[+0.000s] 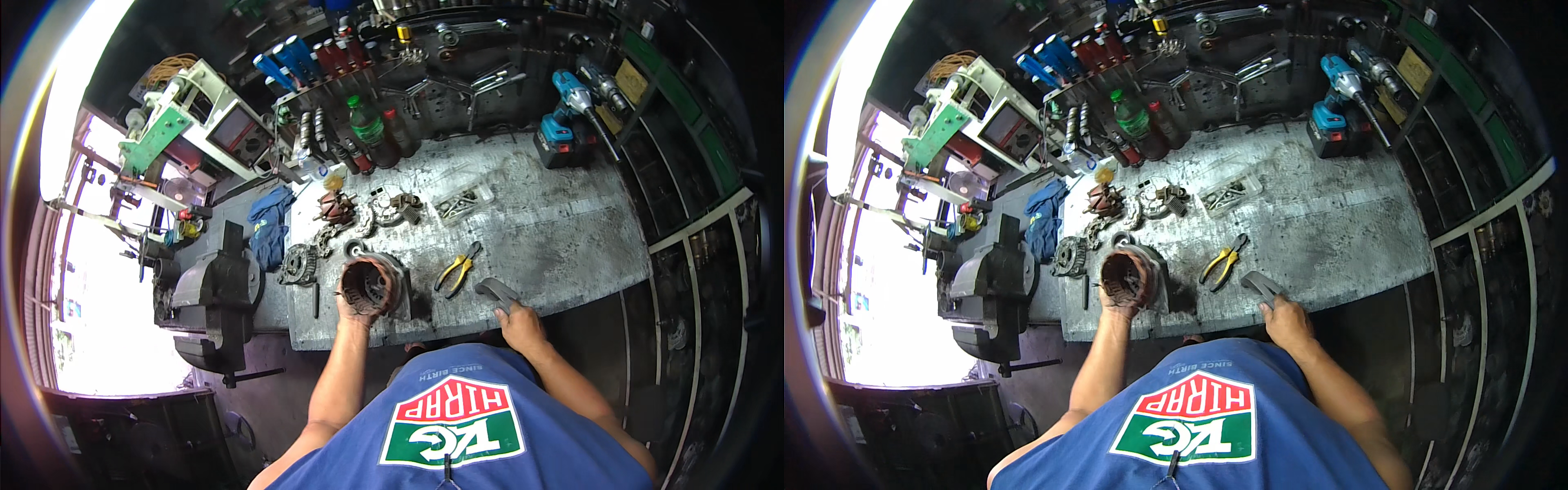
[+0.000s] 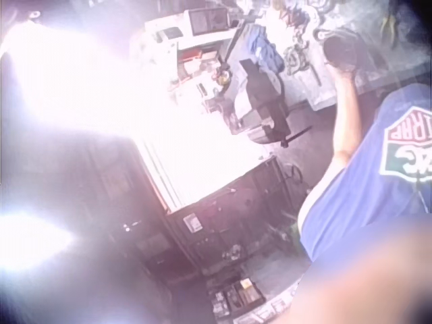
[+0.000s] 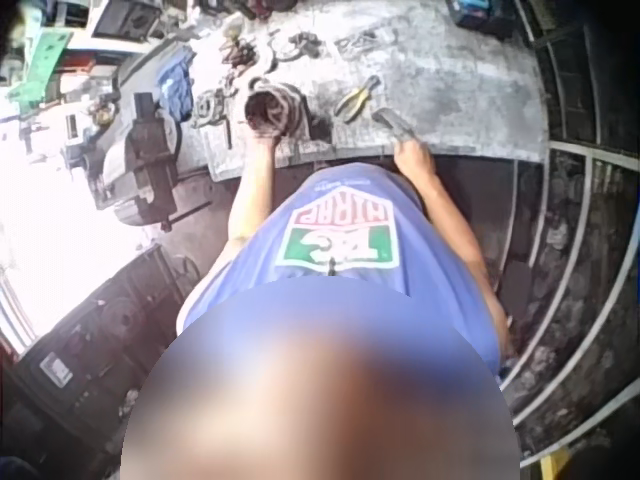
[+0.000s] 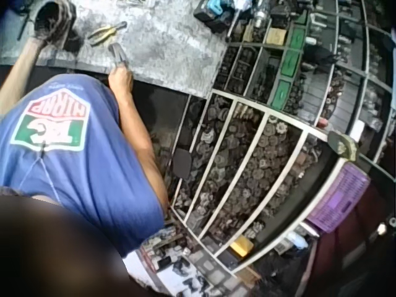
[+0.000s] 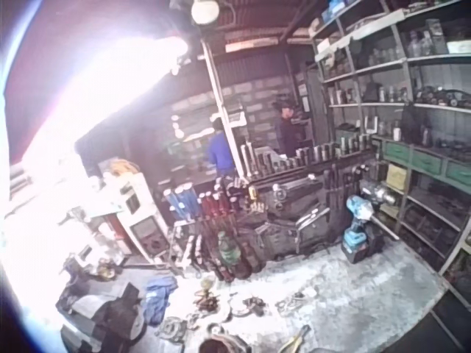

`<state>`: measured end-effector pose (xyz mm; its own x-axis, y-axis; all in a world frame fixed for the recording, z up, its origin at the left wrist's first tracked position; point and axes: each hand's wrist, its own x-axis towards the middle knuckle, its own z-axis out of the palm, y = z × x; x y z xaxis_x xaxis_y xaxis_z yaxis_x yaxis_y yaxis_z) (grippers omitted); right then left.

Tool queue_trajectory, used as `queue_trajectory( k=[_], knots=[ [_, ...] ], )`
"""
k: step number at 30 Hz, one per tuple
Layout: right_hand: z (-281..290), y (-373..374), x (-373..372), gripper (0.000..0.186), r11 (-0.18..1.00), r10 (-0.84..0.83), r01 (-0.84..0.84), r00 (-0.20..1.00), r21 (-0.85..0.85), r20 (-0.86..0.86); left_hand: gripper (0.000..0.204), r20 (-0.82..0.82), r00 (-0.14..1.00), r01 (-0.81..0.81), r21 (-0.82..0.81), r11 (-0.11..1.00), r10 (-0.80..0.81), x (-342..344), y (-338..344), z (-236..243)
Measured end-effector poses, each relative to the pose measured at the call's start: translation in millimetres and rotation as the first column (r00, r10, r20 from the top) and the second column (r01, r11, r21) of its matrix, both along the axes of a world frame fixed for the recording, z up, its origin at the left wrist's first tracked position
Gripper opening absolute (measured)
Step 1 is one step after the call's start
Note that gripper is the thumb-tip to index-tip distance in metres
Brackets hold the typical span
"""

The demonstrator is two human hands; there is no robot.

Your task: The person applies lubricant to a circular mechanical component and repeatedly taps it with a hammer to dislodge an internal ring. The person then separates the ring from the housing and places the parts on the workbench.

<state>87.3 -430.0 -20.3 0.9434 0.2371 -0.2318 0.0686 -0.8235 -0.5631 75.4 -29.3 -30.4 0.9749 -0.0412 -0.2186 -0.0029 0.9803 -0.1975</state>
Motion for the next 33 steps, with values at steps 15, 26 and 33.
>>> queue_trajectory(
  k=[15,26,33],
  knots=[
    [-18,-5,0,0.043,0.997,0.015,-0.014,1.0,0.077,-0.005,0.079,-0.632,0.76,0.539,0.743,-0.397,-0.15,122,52,33],
    [-18,-10,6,0.04,0.986,0.0,0.004,1.0,0.169,-0.025,0.05,-0.55,0.758,0.486,0.835,0.259,0.351,-43,26,-50],
    [-1,-7,23,0.04,0.986,0.033,-0.024,0.998,0.164,-0.058,0.059,-0.434,0.822,0.306,0.883,0.357,0.369,6,-8,-62]
  ],
)
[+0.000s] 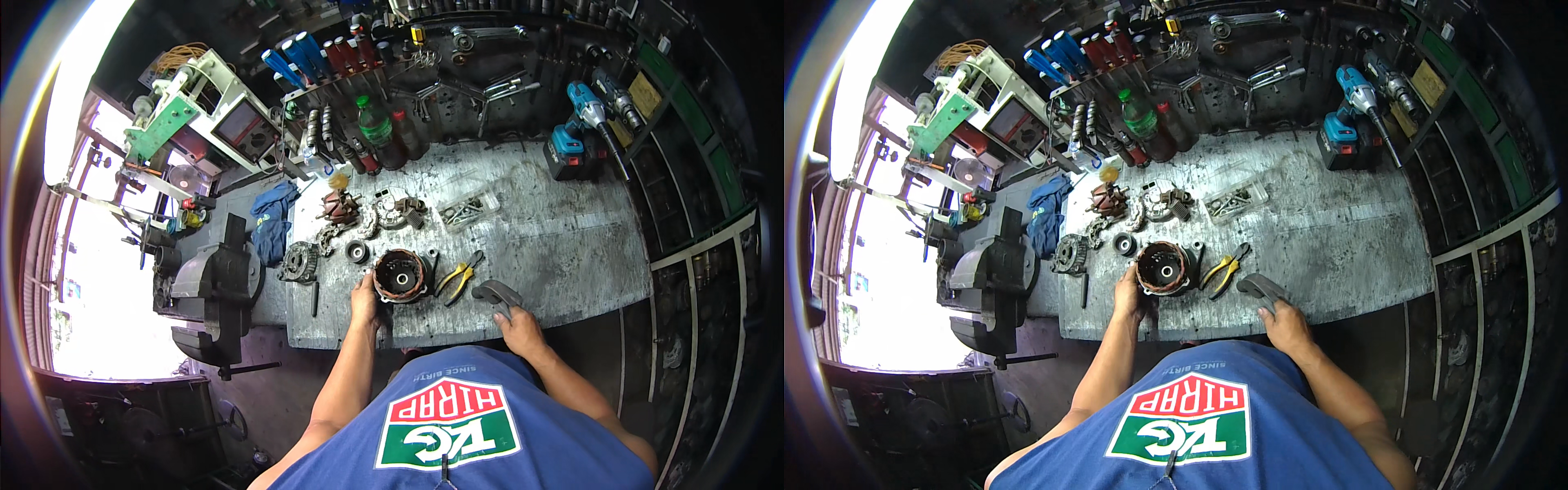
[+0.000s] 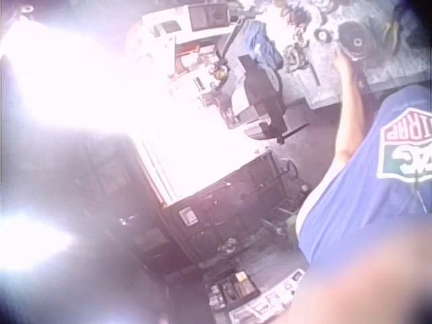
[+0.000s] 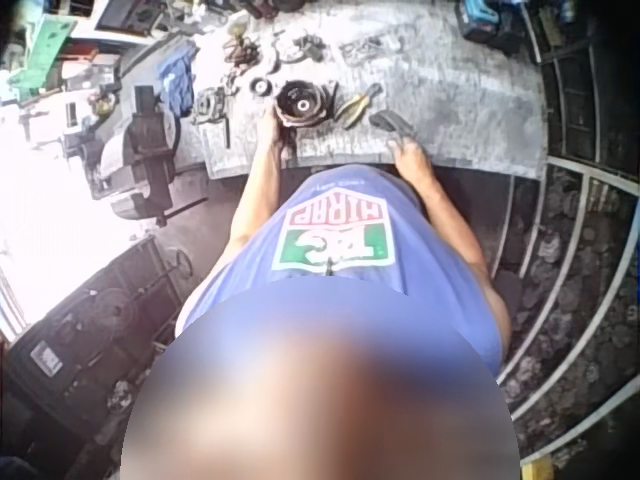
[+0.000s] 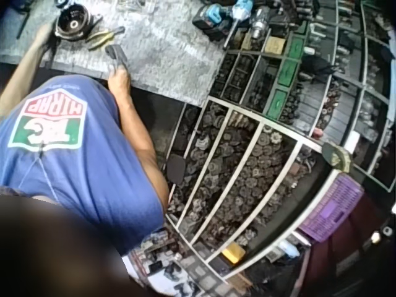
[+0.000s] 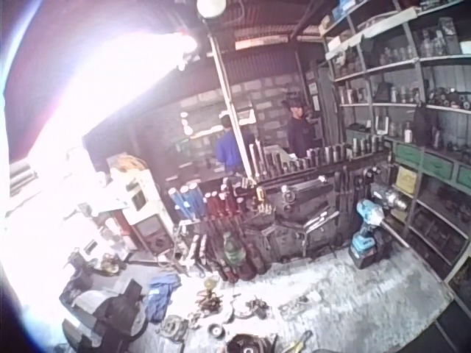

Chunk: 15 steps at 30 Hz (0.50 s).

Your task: The person applies lubricant to a circular mechanical component and repeatedly taps it with a hammer to dislodge an internal ring. The person then separates the ring from the housing and places the parts on the workbench.

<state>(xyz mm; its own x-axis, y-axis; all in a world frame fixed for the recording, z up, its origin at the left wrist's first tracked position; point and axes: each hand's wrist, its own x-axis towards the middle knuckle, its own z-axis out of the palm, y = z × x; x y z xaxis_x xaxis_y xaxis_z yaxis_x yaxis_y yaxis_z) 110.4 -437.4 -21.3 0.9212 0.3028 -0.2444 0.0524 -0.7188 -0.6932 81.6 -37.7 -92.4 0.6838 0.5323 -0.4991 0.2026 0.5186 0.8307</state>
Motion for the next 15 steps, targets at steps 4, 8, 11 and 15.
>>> queue_trajectory(
  k=[4,8,11,15],
  knots=[
    [11,10,7,0.041,0.999,0.014,-0.014,1.0,-0.036,-0.016,0.093,0.128,0.99,-0.051,-0.111,0.993,0.065,11,-14,-2],
    [33,20,14,0.04,0.998,0.061,-0.062,0.997,0.025,0.037,0.085,0.137,0.99,0.062,-0.248,0.967,-0.028,20,-15,9],
    [50,29,17,0.038,0.995,0.052,-0.063,0.989,0.073,0.14,0.062,0.142,0.987,0.099,-0.21,0.973,-0.069,22,-22,25],
    [70,46,25,0.036,0.962,0.012,-0.107,0.936,0.252,0.352,0.059,0.287,0.957,0.116,-0.235,0.965,-0.045,15,-40,48]
  ],
)
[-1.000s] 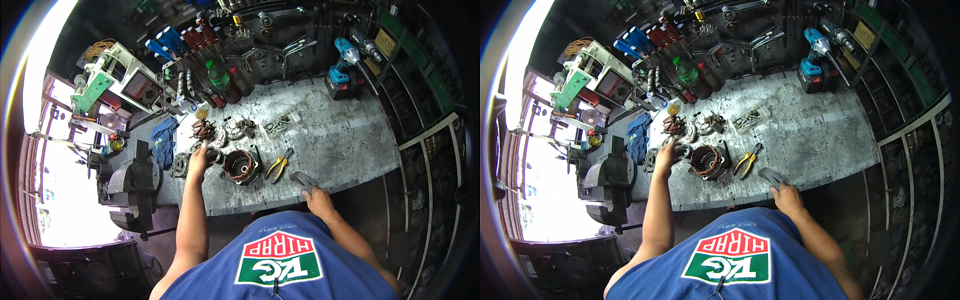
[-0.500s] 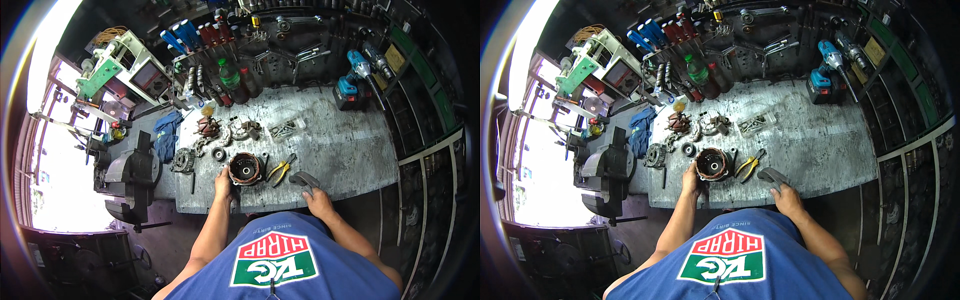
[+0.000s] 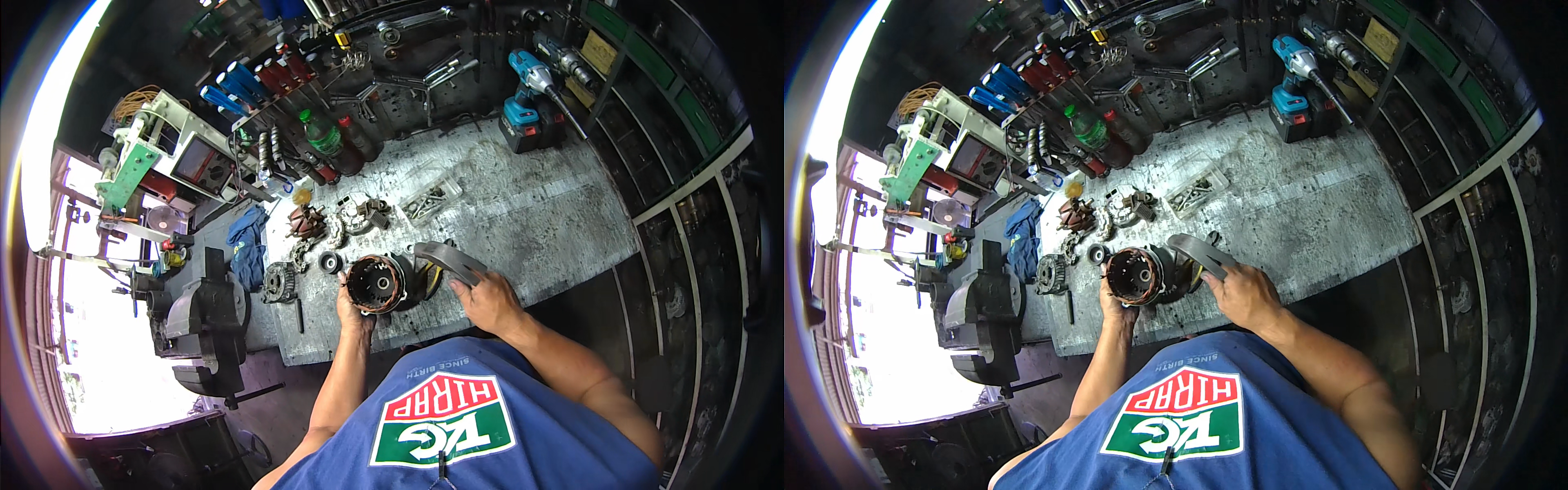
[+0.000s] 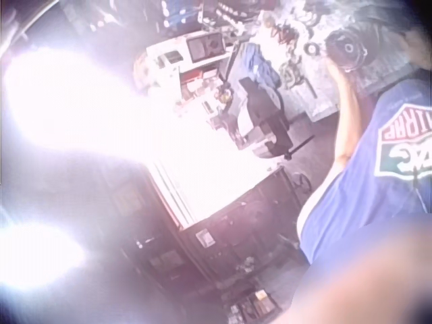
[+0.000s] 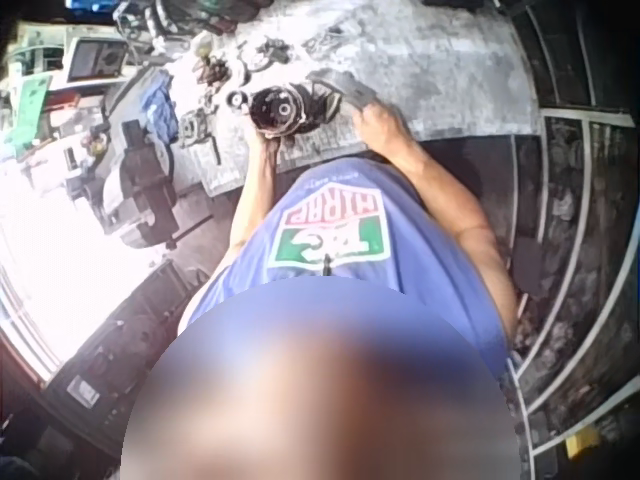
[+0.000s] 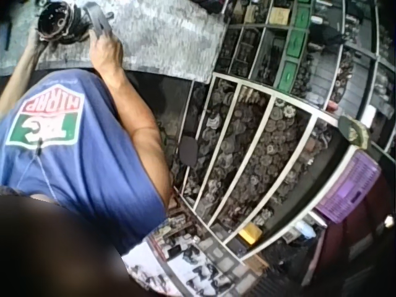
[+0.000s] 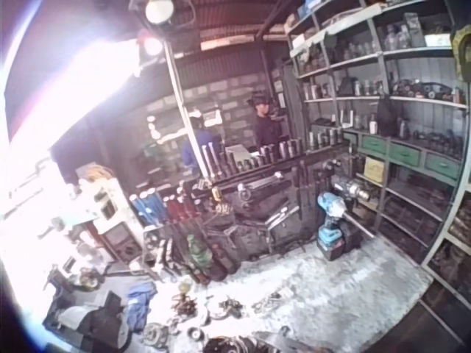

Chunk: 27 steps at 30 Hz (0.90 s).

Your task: The person applies lubricant to a circular mechanical component and repeatedly taps it with a hammer to dislodge an internal ring. The person then separates the ring from the housing and places the parts on the workbench.

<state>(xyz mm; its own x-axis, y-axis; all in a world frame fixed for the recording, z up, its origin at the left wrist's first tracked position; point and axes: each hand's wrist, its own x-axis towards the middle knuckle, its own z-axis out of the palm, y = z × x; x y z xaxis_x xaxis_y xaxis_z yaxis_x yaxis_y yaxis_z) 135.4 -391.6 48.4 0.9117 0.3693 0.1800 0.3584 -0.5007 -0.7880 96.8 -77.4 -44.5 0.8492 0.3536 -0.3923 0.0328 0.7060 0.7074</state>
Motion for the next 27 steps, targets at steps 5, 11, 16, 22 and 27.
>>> queue_trajectory(
  k=[5,11,16,22,27],
  knots=[
    [44,12,4,0.042,0.927,-0.001,-0.079,0.977,-0.367,-0.212,0.056,0.049,0.999,0.009,-0.01,1.0,-0.008,-5,3,23],
    [89,7,-10,0.031,0.902,-0.208,0.014,0.89,0.432,0.406,0.049,0.065,0.996,-0.05,-0.039,0.998,0.053,-10,4,32],
    [45,17,-7,0.033,0.947,0.066,-0.108,0.987,-0.301,-0.149,0.05,0.073,0.994,-0.092,0.186,0.978,0.08,-14,13,45],
    [23,31,-9,0.03,0.998,0.061,-0.062,0.997,0.014,0.051,0.051,0.104,0.99,-0.093,0.015,0.996,0.091,-23,15,57],
    [80,30,3,0.035,0.983,0.054,-0.061,0.998,-0.174,-0.044,0.054,0.198,0.978,-0.064,-0.006,0.998,0.064,-25,15,56]
  ],
)
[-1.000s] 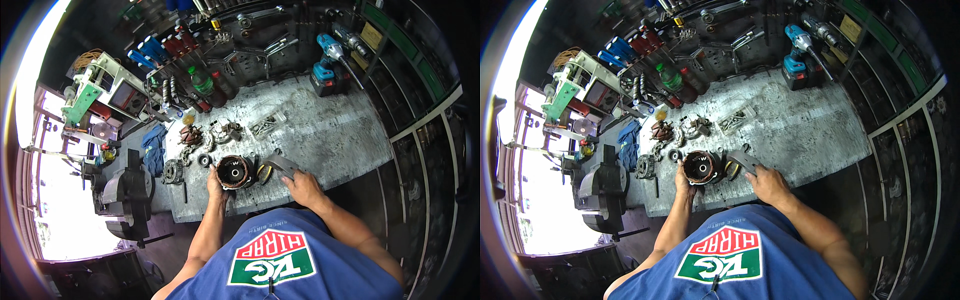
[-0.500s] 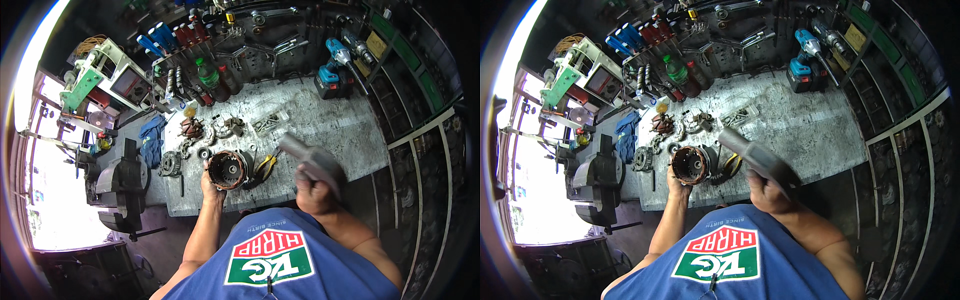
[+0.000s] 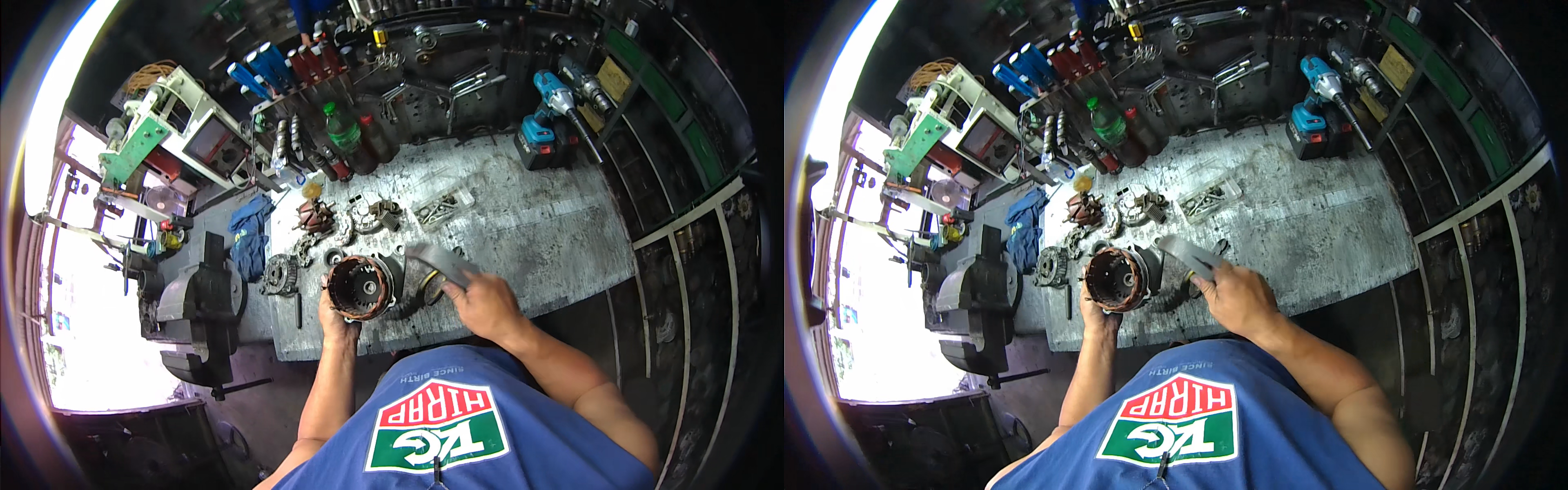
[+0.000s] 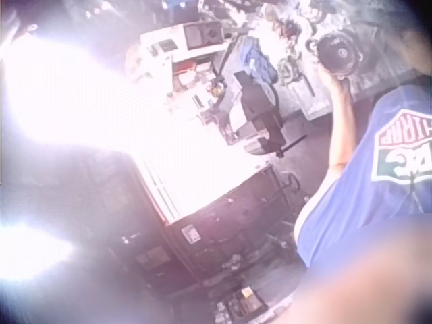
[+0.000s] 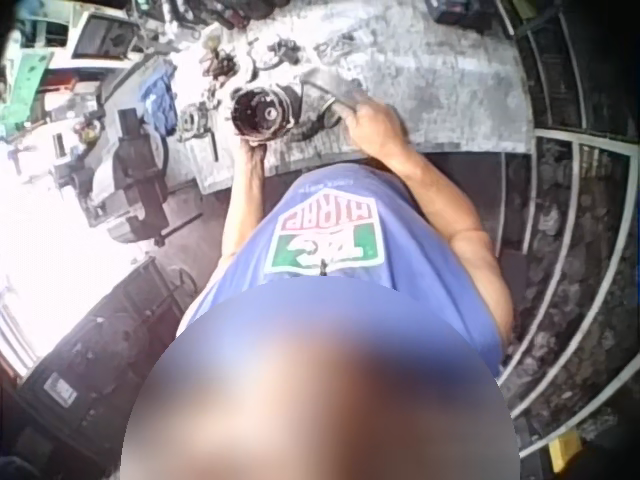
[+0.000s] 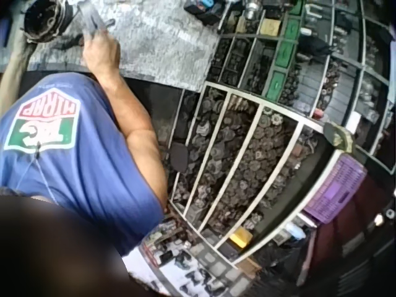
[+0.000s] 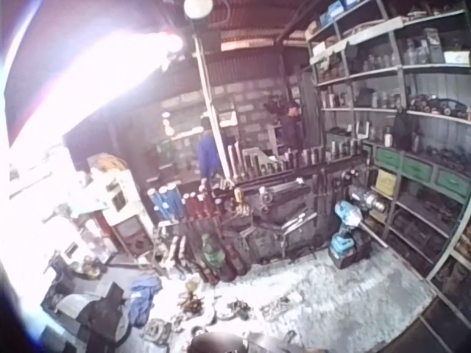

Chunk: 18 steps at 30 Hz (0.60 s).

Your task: The person applies lubricant to a circular mechanical component and repeatedly taps it with a hammer to dislodge an internal ring. The person then separates the ring from the housing and places the parts on the workbench.

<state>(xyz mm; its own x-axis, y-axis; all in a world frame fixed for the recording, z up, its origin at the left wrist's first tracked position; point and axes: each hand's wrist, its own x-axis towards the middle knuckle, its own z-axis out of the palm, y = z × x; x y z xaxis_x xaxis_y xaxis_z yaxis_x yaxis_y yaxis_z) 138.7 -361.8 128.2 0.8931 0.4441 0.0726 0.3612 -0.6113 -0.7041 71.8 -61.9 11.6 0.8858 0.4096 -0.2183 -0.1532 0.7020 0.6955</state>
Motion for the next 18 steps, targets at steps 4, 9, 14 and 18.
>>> queue_trajectory(
  k=[4,9,14,18],
  knots=[
    [18,-2,0,0.03,0.829,-0.135,-0.083,0.93,0.554,0.342,0.051,-0.084,0.995,-0.052,-0.001,0.999,0.052,1,6,-2],
    [-33,5,0,0.033,0.972,0.02,-0.043,0.995,-0.229,-0.101,0.051,-0.061,0.994,-0.076,0.262,0.962,0.095,2,15,1],
    [-60,10,-5,0.034,0.996,0.059,-0.06,0.998,0.066,0.021,0.051,-0.005,0.999,-0.044,-0.019,0.999,0.044,-2,12,6],
    [-19,14,1,0.032,0.997,0.072,-0.072,0.997,0.005,0.015,0.051,0.005,1.0,-0.025,-0.008,1.0,0.025,-4,10,4]
  ],
)
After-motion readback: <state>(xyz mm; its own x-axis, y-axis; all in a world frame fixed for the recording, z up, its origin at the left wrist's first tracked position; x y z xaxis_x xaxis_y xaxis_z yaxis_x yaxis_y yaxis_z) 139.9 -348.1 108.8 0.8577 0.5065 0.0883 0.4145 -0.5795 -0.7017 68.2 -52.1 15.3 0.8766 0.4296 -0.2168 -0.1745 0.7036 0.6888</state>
